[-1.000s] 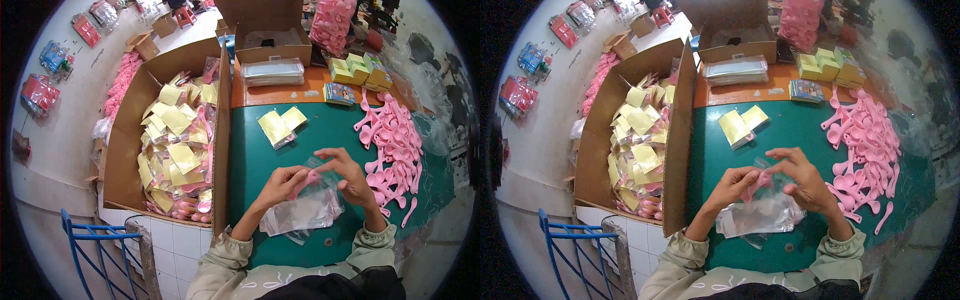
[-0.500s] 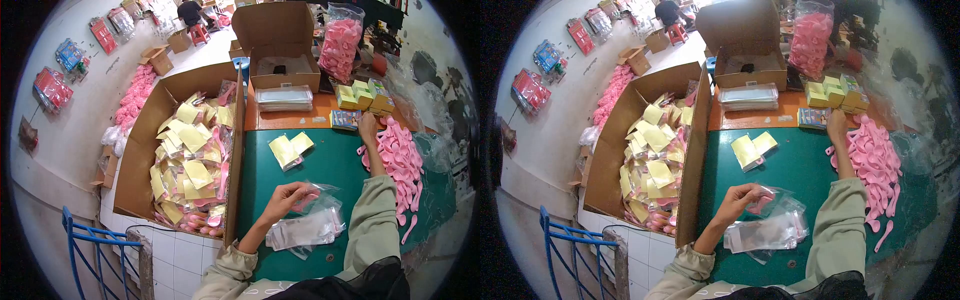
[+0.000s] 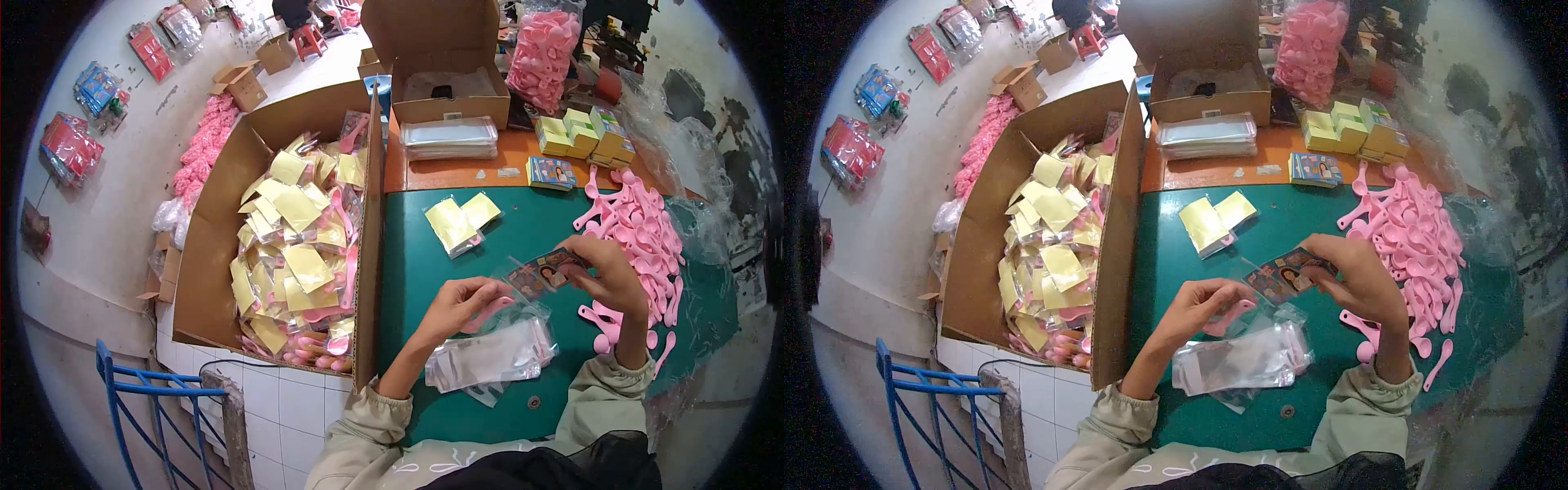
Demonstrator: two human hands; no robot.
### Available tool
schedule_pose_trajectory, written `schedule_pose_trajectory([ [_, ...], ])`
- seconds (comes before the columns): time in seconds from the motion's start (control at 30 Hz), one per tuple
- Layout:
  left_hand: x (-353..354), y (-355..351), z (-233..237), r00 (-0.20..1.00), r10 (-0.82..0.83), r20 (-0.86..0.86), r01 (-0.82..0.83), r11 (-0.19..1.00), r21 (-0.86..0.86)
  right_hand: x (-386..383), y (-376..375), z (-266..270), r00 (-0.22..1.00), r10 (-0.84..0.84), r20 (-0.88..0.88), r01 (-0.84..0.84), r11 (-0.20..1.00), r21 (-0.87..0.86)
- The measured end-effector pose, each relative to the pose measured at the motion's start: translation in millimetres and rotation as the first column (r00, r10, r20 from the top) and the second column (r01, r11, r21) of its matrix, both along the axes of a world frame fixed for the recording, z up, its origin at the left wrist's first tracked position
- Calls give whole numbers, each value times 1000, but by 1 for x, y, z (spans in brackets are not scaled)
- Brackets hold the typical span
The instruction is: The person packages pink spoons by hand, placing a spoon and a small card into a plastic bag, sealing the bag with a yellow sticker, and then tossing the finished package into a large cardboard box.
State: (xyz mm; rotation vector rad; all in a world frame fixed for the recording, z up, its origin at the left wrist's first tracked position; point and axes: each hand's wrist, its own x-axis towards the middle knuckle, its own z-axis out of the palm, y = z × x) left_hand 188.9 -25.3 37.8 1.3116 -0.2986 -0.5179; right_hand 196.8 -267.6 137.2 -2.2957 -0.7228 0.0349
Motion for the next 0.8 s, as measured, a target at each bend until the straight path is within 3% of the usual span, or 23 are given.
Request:
schedule_pose_trajectory([
  [0.03, -1, 1, 1, 1000, -14, -1, 14, 1000, 15, -2, 0, -3, 999, -9, 42, 9, 1000, -12],
  [0.13, -3, 0, 2, 1000, -24, 4, 24, 999, 24, -15, 4, -3, 953, -256, -160, 291, 923, 253],
  [0.23, -4, -3, 0, 999, -10, 43, 11, 1000, -21, -20, 5, -3, 957, -203, -206, 254, 931, 261],
  [0.33, -3, -5, -4, 999, -38, 39, 38, 999, 1, -17, 2, -7, 994, -107, 16, 107, 994, -10],
  [0.37, -3, -5, -4, 998, -49, 30, 49, 999, 23, -17, 3, -6, 993, -110, 42, 111, 994, -22],
  [0.47, -4, -7, -6, 997, -27, 77, 22, 998, 63, -19, -1, 3, 990, -104, -96, 106, 994, 14],
  [0.57, -3, -6, -11, 994, -23, 105, 14, 996, 84, -21, 1, 4, 997, -66, -46, 65, 998, -12],
  [0.67, -4, -4, -3, 995, -57, 77, 35, 964, 263, -22, 5, 1, 999, -47, -13, 47, 999, 0],
  [0.8, -4, -3, -4, 996, -33, 88, 16, 983, 182, -27, 9, 2, 994, -101, 47, 102, 994, -32],
])
